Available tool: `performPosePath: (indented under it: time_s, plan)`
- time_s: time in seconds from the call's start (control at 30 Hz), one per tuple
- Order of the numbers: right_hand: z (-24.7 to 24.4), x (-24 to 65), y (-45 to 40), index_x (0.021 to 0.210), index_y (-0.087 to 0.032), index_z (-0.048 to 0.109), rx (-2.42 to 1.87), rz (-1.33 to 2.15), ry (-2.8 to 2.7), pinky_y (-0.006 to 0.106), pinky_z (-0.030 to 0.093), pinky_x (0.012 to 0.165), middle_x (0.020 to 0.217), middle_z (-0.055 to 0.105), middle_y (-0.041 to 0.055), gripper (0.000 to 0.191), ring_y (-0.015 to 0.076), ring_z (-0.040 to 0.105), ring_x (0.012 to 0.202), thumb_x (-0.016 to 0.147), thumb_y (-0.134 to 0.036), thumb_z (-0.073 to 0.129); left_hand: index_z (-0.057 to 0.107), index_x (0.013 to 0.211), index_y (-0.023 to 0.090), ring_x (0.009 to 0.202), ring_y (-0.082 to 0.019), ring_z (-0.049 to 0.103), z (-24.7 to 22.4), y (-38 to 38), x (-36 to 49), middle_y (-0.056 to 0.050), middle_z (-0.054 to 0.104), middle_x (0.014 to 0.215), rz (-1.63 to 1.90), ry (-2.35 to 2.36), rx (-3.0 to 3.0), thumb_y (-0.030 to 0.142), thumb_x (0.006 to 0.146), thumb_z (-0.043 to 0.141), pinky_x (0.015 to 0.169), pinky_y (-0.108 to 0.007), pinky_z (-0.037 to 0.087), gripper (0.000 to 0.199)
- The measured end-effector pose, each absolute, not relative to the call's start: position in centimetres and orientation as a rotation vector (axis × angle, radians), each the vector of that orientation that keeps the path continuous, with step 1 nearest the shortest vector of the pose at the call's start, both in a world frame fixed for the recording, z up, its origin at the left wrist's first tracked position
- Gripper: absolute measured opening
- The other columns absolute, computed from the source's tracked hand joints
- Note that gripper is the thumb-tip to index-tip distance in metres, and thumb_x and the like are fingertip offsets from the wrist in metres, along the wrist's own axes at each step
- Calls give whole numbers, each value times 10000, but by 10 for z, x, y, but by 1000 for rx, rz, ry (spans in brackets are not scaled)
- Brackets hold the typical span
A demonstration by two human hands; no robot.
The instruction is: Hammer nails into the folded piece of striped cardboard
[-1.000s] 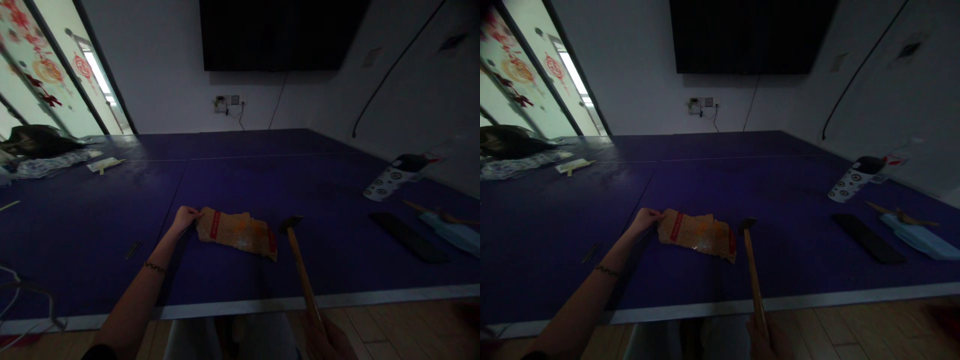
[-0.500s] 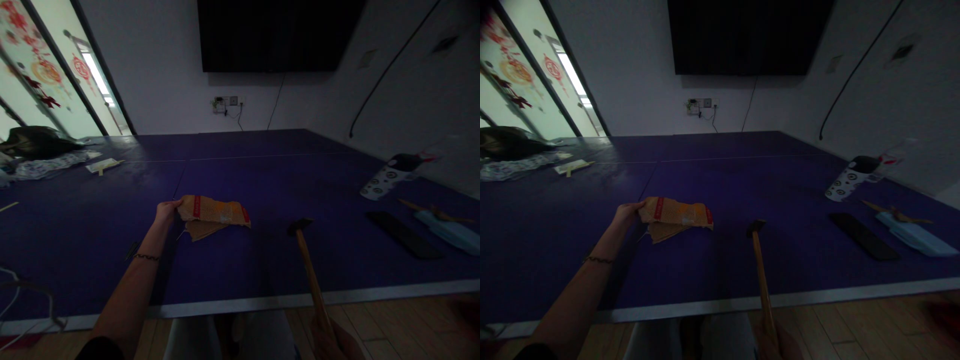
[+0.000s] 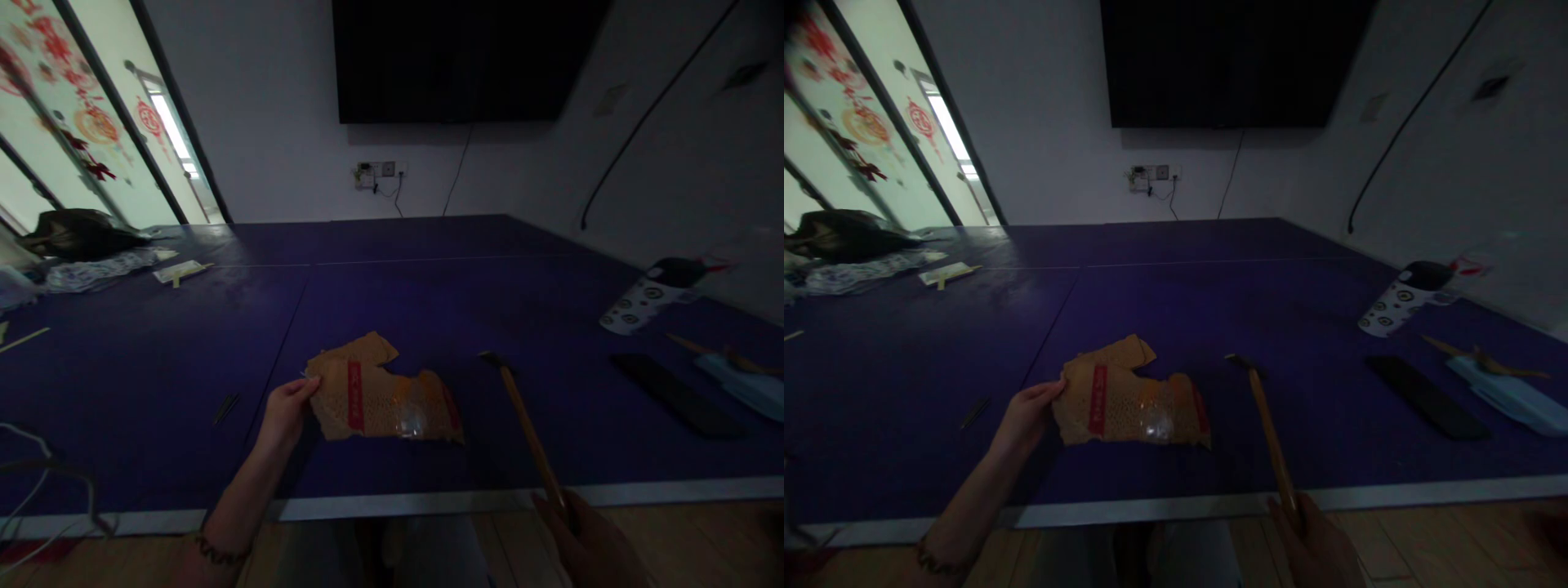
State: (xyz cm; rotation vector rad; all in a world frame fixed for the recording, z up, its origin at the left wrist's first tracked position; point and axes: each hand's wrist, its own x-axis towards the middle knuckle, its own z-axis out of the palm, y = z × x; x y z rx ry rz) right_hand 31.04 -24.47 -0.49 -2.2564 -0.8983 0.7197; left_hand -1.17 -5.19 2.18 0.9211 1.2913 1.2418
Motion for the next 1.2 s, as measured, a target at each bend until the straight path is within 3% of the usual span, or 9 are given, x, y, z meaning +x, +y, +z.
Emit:
performPosePath:
  time_s: [0.23, 0.4, 0.53, 0.6, 0.77, 0.87, 0.97, 1.03, 1.2]
  plan:
    - [-2, 345, -214, 593, -255, 387, -2475, 520, -1290, 325, 400, 500, 524, 593, 57, 207, 239, 605, 508, 779, -343, 404, 686, 576, 168, 730, -216, 622, -4, -109, -43, -56, 697, 729, 1146, 1606, 1149, 454, 535, 681, 647, -274, 476, 289]
    - [-9, 356, -201, 690, -226, 449, -2569, 426, -1467, 358, 421, 561, 667, 657, 126, 224, 307, 659, 687, 843, -364, 362, 649, 511, 204, 738, -252, 617, -2, -115, -58, -64, 688, 751, 1024, 1848, 1563, 445, 611, 589, 701, -345, 475, 267]
    - [-12, 362, -193, 760, -204, 489, -2680, 370, -1531, 360, 435, 571, 725, 677, 141, 255, 315, 666, 719, 870, -370, 330, 662, 597, 209, 846, -267, 595, 5, -114, -63, -77, 687, 856, 1071, 1941, 1900, 437, 680, 523, 796, -390, 455, 279]
    - [-14, 365, -190, 773, -199, 503, -2697, 339, -1574, 356, 438, 567, 725, 681, 138, 269, 313, 669, 721, 877, -368, 321, 667, 687, 199, 808, -234, 615, 9, -111, -61, -69, 690, 839, 1103, 1816, 1891, 429, 725, 473, 766, -349, 474, 303]
    - [-14, 372, -181, 753, -196, 511, -2700, 303, -1606, 350, 440, 546, 730, 687, 142, 289, 315, 671, 699, 871, -391, 335, 622, 878, 146, 566, -172, 602, 16, -98, -48, -19, 631, 581, 1079, 1526, 1641, 389, 771, 415, 567, -262, 473, 336]
    - [-14, 372, -178, 756, -189, 526, -2685, 308, -1607, 359, 450, 559, 711, 682, 139, 296, 315, 670, 708, 868, -391, 342, 605, 864, 128, 620, -171, 612, 18, -79, -37, -47, 652, 684, 1103, 1489, 1650, 370, 783, 400, 593, -259, 475, 327]
    - [-13, 370, -178, 777, -185, 535, -2699, 271, -1595, 365, 458, 570, 707, 679, 133, 306, 311, 671, 707, 866, -411, 350, 627, 887, 126, 773, -187, 620, 24, -45, -24, -87, 670, 852, 959, 1617, 1917, 348, 791, 422, 697, -268, 464, 317]
    - [-12, 367, -179, 782, -182, 537, -2726, 226, -1600, 374, 461, 580, 714, 678, 133, 319, 313, 671, 704, 866, -427, 351, 633, 935, 137, 813, -187, 613, 28, -16, -12, -95, 665, 906, 646, 1721, 2151, 356, 814, 427, 712, -261, 449, 324]
    - [-13, 362, -181, 769, -168, 558, -2734, 63, -1686, 387, 464, 581, 729, 645, 136, 311, 301, 669, 675, 867, -394, 368, 650, 856, 115, 797, -230, 604, 31, 52, 16, -113, 661, 825, 386, 1711, 2239, 408, 616, 690, 633, -242, 415, 381]
